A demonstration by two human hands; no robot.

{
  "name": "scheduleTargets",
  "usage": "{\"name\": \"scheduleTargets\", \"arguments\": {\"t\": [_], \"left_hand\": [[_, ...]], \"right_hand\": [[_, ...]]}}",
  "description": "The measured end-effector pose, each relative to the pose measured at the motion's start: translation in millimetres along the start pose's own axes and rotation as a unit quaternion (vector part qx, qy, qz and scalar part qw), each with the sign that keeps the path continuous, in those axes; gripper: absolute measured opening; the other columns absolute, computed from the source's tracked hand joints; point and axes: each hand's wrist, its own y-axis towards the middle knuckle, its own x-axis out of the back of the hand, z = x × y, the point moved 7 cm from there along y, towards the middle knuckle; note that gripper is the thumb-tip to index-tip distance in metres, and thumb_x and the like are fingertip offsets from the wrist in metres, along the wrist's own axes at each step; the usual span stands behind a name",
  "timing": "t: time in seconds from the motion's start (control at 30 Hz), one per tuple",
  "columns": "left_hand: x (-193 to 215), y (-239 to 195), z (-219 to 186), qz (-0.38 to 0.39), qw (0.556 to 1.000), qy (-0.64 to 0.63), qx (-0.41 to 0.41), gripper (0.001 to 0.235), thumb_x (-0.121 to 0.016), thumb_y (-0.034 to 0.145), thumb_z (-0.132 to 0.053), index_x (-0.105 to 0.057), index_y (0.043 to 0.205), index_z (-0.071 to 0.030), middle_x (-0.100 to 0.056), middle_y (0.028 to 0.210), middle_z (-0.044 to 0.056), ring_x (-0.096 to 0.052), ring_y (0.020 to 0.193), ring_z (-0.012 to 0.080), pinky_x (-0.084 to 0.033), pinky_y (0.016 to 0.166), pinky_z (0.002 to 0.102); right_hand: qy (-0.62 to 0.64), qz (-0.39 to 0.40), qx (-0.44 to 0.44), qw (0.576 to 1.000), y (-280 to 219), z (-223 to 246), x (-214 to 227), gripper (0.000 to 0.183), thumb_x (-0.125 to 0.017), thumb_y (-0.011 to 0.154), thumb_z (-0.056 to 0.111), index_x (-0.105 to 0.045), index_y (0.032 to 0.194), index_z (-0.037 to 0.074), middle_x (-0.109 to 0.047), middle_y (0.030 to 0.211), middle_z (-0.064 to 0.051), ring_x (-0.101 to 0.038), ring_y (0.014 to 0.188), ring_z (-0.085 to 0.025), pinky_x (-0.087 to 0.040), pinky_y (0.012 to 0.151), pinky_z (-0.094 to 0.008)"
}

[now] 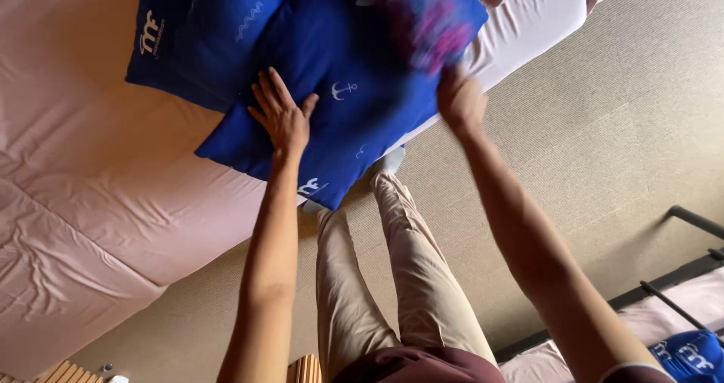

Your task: Dusting and organizing blue pillows on various beds in a room.

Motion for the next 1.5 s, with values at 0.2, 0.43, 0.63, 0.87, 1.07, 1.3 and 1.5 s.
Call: {"name": "scheduleTargets", "arguments": {"t": [0.2, 0.43, 0.63, 0.87, 1.07, 1.3, 1.5], "left_hand": [[-23.6, -21.3, 1.8, 0.147, 0.984, 0.082, 0.057, 0.130, -0.075, 0.088, -0.079, -0.006, 0.162, 0.003, -0.012, 0.161, 0.040, -0.018, 0.149, 0.0582, -0.022, 0.112, 0.078], [-100.7, -46.8, 58.5, 0.130, 0.989, 0.002, 0.073, 0.094, -0.073, 0.085, -0.061, -0.039, 0.151, -0.004, -0.036, 0.154, 0.034, -0.026, 0.148, 0.0522, -0.016, 0.113, 0.077], [-24.3, -15.6, 11.4, 0.154, 0.982, -0.003, 0.106, 0.129, -0.088, 0.082, -0.060, -0.005, 0.166, -0.007, -0.017, 0.160, 0.038, -0.013, 0.151, 0.0578, -0.019, 0.112, 0.081], [-19.6, -18.6, 38.8, 0.191, 0.975, -0.049, 0.101, 0.127, -0.086, 0.084, -0.052, -0.001, 0.165, -0.006, -0.017, 0.161, 0.038, -0.015, 0.152, 0.0554, -0.018, 0.112, 0.080], [-38.9, -34.8, 56.0, 0.224, 0.967, -0.063, 0.106, 0.126, -0.083, 0.086, -0.057, 0.002, 0.165, -0.007, -0.013, 0.162, 0.039, -0.014, 0.153, 0.0555, -0.019, 0.113, 0.079], [-42.8, -14.8, 53.8, 0.250, 0.958, -0.053, 0.131, 0.126, -0.076, 0.090, -0.066, 0.009, 0.165, -0.009, -0.011, 0.162, 0.039, -0.011, 0.154, 0.0544, -0.017, 0.112, 0.080], [38.8, 77.5, 16.4, 0.093, 0.990, 0.038, 0.100, 0.103, -0.090, 0.065, -0.047, -0.043, 0.151, -0.014, -0.044, 0.147, 0.025, -0.038, 0.140, 0.0484, -0.029, 0.107, 0.068]], "right_hand": [[0.418, 0.150, -0.253, 0.860, 61.9, -40.4, 1.7, 0.018, -0.032, 0.110, 0.013, -0.044, 0.111, 0.000, -0.053, 0.058, -0.006, -0.040, 0.037, -0.013, -0.032, 0.027, -0.031], [0.369, 0.383, -0.110, 0.840, -8.2, 40.4, 30.0, 0.036, -0.044, 0.102, 0.044, -0.067, 0.114, 0.020, -0.066, 0.079, 0.000, -0.047, 0.041, -0.020, -0.035, 0.035, -0.040], [0.189, 0.183, -0.238, 0.935, 18.6, -36.3, -77.8, 0.020, -0.054, 0.100, 0.041, -0.063, 0.103, 0.023, -0.065, 0.063, -0.014, -0.073, 0.061, -0.039, -0.058, 0.050, -0.053], [0.313, 0.119, -0.045, 0.941, 5.0, -12.2, -34.6, 0.014, -0.051, 0.097, 0.006, -0.064, 0.101, 0.003, -0.063, 0.080, -0.023, -0.068, 0.059, -0.047, -0.048, 0.039, -0.049], [0.190, 0.276, -0.049, 0.941, -82.9, 25.3, -109.9, 0.022, -0.054, 0.096, 0.031, -0.068, 0.102, 0.015, -0.070, 0.070, -0.006, -0.073, 0.056, -0.034, -0.059, 0.052, -0.056], [0.381, 0.249, -0.669, 0.588, -112.6, -56.0, -234.8, 0.042, -0.046, 0.092, 0.053, -0.071, 0.097, 0.019, -0.076, 0.083, -0.008, -0.078, 0.076, -0.027, -0.063, 0.064, -0.047], [0.496, 0.214, -0.386, 0.748, -60.8, -28.3, -104.3, 0.031, -0.061, 0.103, 0.019, -0.059, 0.120, -0.007, -0.057, 0.062, -0.003, -0.052, 0.046, -0.015, -0.042, 0.038, -0.029]]}}
